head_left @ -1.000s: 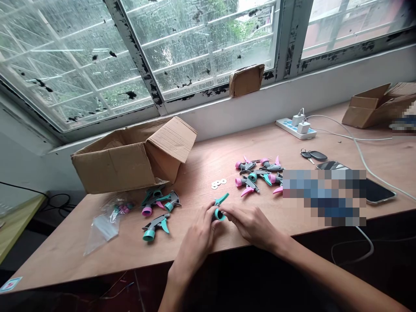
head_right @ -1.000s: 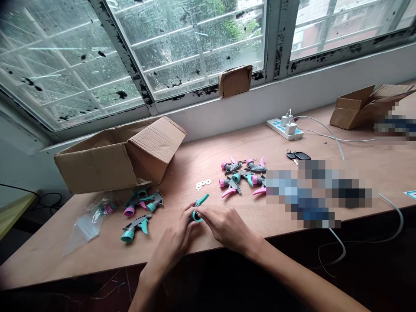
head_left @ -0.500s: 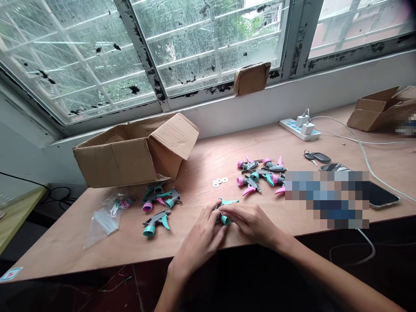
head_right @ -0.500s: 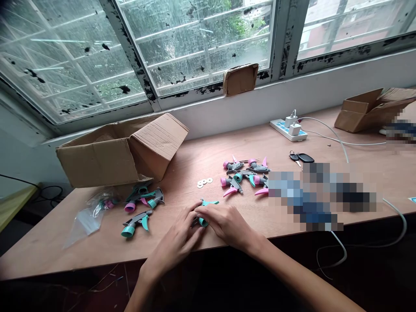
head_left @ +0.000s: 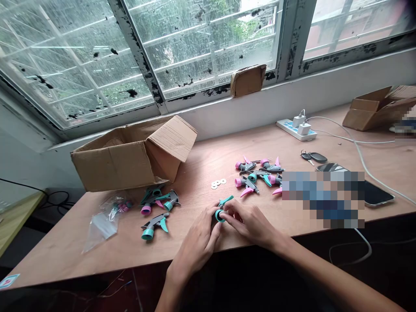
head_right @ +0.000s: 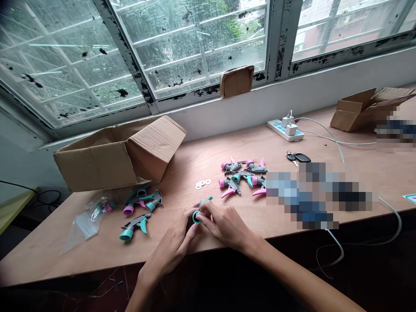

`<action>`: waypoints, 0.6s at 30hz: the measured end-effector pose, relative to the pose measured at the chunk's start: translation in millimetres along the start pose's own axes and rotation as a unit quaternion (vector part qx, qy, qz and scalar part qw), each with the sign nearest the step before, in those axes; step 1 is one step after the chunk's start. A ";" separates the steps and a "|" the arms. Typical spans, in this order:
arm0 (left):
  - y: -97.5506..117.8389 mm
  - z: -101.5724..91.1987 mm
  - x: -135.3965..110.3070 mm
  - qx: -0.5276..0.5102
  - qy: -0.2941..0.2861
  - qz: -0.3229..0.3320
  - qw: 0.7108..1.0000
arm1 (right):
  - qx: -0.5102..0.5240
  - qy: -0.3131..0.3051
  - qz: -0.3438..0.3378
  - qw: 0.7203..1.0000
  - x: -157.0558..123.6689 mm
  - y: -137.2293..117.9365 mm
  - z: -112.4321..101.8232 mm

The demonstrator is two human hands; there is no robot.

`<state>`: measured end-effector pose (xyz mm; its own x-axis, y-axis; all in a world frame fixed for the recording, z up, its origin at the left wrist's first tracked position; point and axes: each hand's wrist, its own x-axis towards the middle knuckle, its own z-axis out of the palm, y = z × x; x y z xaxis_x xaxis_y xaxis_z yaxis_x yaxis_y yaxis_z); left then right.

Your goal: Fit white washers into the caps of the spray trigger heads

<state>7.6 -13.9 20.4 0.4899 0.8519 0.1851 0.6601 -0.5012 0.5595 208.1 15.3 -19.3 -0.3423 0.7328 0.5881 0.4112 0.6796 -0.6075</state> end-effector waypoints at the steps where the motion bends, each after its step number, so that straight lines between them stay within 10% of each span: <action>1: -0.2 0.0 0.1 -0.004 -0.002 -0.002 1.000 | 0.000 0.001 0.007 1.000 0.1 0.2 0.1; 18: -4.0 0.4 -2.0 0.005 0.010 0.001 1.000 | 0.041 -0.006 -0.024 0.999 1.4 3.5 -0.5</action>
<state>4.1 -13.7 17.4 0.4799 0.8535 0.2031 0.6649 -0.5049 0.5504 209.5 18.7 -20.3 -0.3697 0.6995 0.6115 0.3232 0.7139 -0.6212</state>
